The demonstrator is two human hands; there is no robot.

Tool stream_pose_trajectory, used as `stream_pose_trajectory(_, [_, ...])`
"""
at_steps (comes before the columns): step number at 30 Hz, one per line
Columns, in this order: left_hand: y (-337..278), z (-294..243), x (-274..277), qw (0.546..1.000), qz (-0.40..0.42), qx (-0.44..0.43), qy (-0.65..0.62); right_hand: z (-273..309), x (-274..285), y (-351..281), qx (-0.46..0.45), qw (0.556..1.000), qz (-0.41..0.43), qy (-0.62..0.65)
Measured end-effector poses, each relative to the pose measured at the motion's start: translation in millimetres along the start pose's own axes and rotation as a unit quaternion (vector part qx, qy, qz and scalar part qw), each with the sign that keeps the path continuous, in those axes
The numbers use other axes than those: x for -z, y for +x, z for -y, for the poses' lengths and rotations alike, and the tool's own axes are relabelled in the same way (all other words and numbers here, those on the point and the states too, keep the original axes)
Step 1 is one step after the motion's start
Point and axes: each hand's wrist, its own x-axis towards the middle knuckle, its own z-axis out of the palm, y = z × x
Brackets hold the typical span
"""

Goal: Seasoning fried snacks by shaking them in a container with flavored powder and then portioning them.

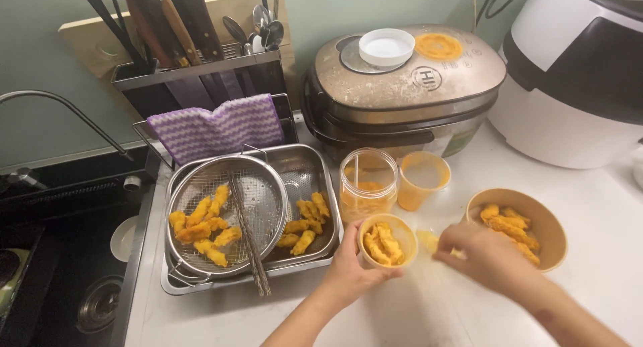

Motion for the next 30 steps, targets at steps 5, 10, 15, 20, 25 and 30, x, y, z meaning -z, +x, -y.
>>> stream_pose_trajectory(5, [-5, -15, 1, 0.997, 0.003, 0.073, 0.025, -7, 44, -2, -0.128, 0.963, -0.116, 0.208])
stream_pose_trajectory(10, [-7, -8, 4, 0.995, -0.004, 0.074, 0.062, 7, 31, 14, -0.1, 0.859, -0.12, 0.488])
stream_pose_trajectory(15, [-8, -7, 5, 0.986, -0.037, 0.049, 0.154, 23, -14, 35, -0.093, 0.861, -0.048, 0.499])
stream_pose_trajectory(20, [-12, -21, 8, 0.951, -0.029, 0.044, 0.305, 84, 12, 25, -0.173, 0.973, -0.08, 0.134])
stream_pose_trajectory(25, [-9, -20, 15, 0.982, -0.013, 0.133, 0.13, 76, -12, 24, -0.025, 0.979, -0.177, 0.096])
stream_pose_trajectory(30, [-2, -28, 14, 0.959, -0.069, 0.264, -0.074, 75, -30, 23, 0.11, 0.969, -0.204, 0.081])
